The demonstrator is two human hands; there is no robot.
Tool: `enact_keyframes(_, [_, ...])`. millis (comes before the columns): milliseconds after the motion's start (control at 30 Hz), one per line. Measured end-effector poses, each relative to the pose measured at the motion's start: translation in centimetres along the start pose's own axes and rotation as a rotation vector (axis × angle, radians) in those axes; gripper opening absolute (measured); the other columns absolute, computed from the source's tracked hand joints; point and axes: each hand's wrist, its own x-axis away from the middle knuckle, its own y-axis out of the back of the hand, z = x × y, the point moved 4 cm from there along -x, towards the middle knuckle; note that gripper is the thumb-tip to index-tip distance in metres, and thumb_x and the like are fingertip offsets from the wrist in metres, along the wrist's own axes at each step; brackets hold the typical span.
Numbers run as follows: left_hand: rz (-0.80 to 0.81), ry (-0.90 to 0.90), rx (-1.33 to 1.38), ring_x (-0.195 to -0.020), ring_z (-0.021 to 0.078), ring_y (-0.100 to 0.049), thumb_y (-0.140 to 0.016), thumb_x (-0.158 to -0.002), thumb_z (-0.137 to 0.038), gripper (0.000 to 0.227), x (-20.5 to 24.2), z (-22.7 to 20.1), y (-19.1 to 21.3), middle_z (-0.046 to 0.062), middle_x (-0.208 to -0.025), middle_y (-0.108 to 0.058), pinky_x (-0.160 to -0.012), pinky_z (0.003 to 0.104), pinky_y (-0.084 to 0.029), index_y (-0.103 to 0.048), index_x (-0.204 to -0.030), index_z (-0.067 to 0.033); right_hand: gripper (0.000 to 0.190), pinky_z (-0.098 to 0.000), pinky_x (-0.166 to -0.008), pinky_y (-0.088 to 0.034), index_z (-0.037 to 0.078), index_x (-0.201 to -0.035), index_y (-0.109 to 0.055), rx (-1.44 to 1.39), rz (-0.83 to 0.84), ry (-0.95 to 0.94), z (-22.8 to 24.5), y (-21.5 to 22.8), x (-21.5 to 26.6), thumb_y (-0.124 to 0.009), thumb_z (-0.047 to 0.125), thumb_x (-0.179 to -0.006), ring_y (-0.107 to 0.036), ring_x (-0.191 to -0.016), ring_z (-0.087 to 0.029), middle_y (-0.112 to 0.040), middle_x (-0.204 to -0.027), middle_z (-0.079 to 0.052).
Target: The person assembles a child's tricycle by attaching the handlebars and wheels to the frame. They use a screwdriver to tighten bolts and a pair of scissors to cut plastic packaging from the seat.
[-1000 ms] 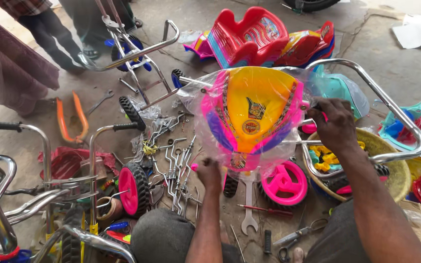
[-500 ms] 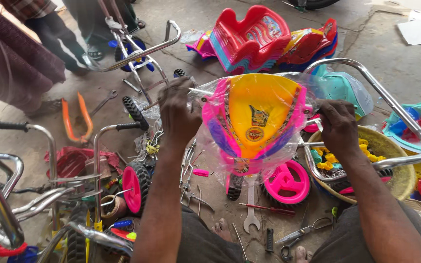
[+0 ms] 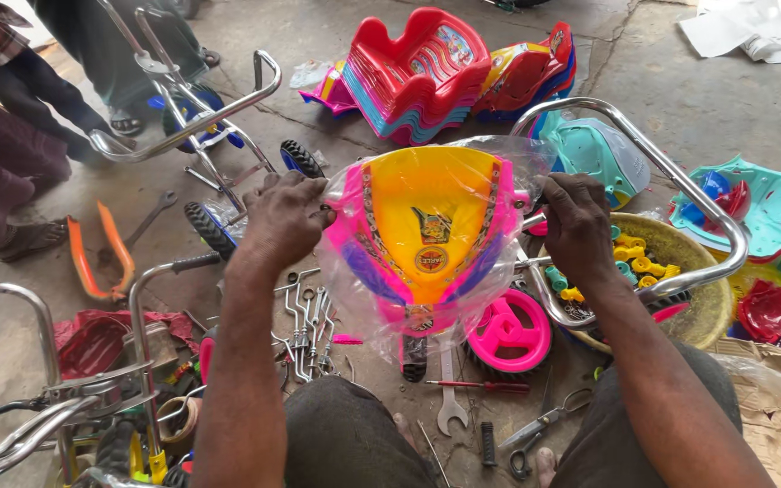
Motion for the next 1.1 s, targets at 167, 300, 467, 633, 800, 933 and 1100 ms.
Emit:
enact_keyframes(167, [-0.11, -0.071, 0.036, -0.129, 0.0311, -0.05, -0.076, -0.086, -0.036, 0.045, -1.4, 0.5, 0.0, 0.011, -0.13, -0.064, -0.112, 0.059, -0.025, -0.071, -0.127, -0.0165, 0.041, -0.0512, -0.107, -0.046, 0.003, -0.131, -0.064, -0.019, 0.002, 0.008, 0.6, 0.5, -0.2, -0.067, -0.002, -0.09, -0.058, -0.12, -0.039, -0.065, -0.126, -0.016])
enact_keyframes(300, [-0.615, -0.032, -0.098, -0.125, 0.0359, -0.054, -0.084, -0.071, -0.027, 0.055, 0.3, -0.1, 0.1, 0.022, -0.125, -0.064, -0.104, 0.057, -0.034, -0.071, -0.118, -0.0024, 0.045, -0.0507, -0.104, -0.047, 0.005, -0.131, -0.063, 0.008, 0.013, 0.012, 1.6, 1.3, 0.2, -0.069, 0.001, -0.087, -0.058, -0.119, -0.038, -0.066, -0.124, -0.015])
enact_keyframes(467, [-0.675, -0.209, 0.356, -0.098, 0.0366, -0.067, -0.081, -0.083, -0.019, 0.034, 5.2, -6.9, -3.3, 0.018, -0.104, -0.069, -0.089, 0.046, -0.053, -0.068, -0.109, -0.001, 0.043, -0.0505, -0.1, -0.047, 0.004, -0.128, -0.064, 0.035, 0.053, -0.039, 3.3, 2.4, -0.3, -0.075, 0.01, -0.087, -0.06, -0.113, -0.039, -0.067, -0.121, -0.016])
enact_keyframes(633, [-0.293, -0.257, 0.736, -0.093, 0.0361, -0.071, -0.08, -0.086, -0.018, 0.025, 9.2, -16.5, -8.9, 0.017, -0.1, -0.072, -0.079, 0.043, -0.057, -0.071, -0.105, -0.0033, 0.036, -0.0477, -0.09, -0.052, 0.006, -0.12, -0.066, 0.013, 0.221, -0.112, 7.8, 5.2, -0.4, -0.077, 0.024, -0.09, -0.069, -0.101, -0.037, -0.072, -0.111, -0.016])
enact_keyframes(800, [-0.271, -0.325, 0.69, -0.081, 0.0335, -0.071, -0.078, -0.082, -0.011, 0.016, 10.0, -17.2, -8.9, 0.014, -0.089, -0.071, -0.07, 0.042, -0.055, -0.07, -0.095, -0.0042, 0.051, -0.0375, -0.087, -0.056, 0.0, -0.134, -0.062, -0.58, 0.473, -0.212, 9.0, 6.0, 3.6, -0.072, 0.03, -0.094, -0.073, -0.104, -0.025, -0.073, -0.117, -0.015])
enact_keyframes(933, [-0.282, -0.276, 0.741, -0.079, 0.0299, -0.072, -0.075, -0.084, -0.004, 0.009, 9.2, -15.8, -8.0, 0.011, -0.086, -0.069, -0.07, 0.04, -0.055, -0.068, -0.091, -0.0045, 0.054, -0.036, -0.078, -0.059, 0.0, -0.122, -0.074, -1.373, 0.723, -0.911, 4.0, -1.5, 10.4, -0.068, 0.047, -0.095, -0.073, -0.085, -0.02, -0.078, -0.098, -0.013])
enact_keyframes(1100, [-0.267, -0.328, 0.782, -0.079, 0.0301, -0.071, -0.076, -0.083, -0.003, 0.011, 9.1, -14.7, -7.6, 0.01, -0.086, -0.07, -0.068, 0.04, -0.055, -0.067, -0.089, -0.004, 0.029, -0.0428, -0.08, -0.055, 0.011, -0.112, -0.074, -0.391, 1.427, -0.55, 2.8, -13.7, 25.7, -0.066, 0.03, -0.092, -0.071, -0.089, -0.026, -0.076, -0.1, -0.012])
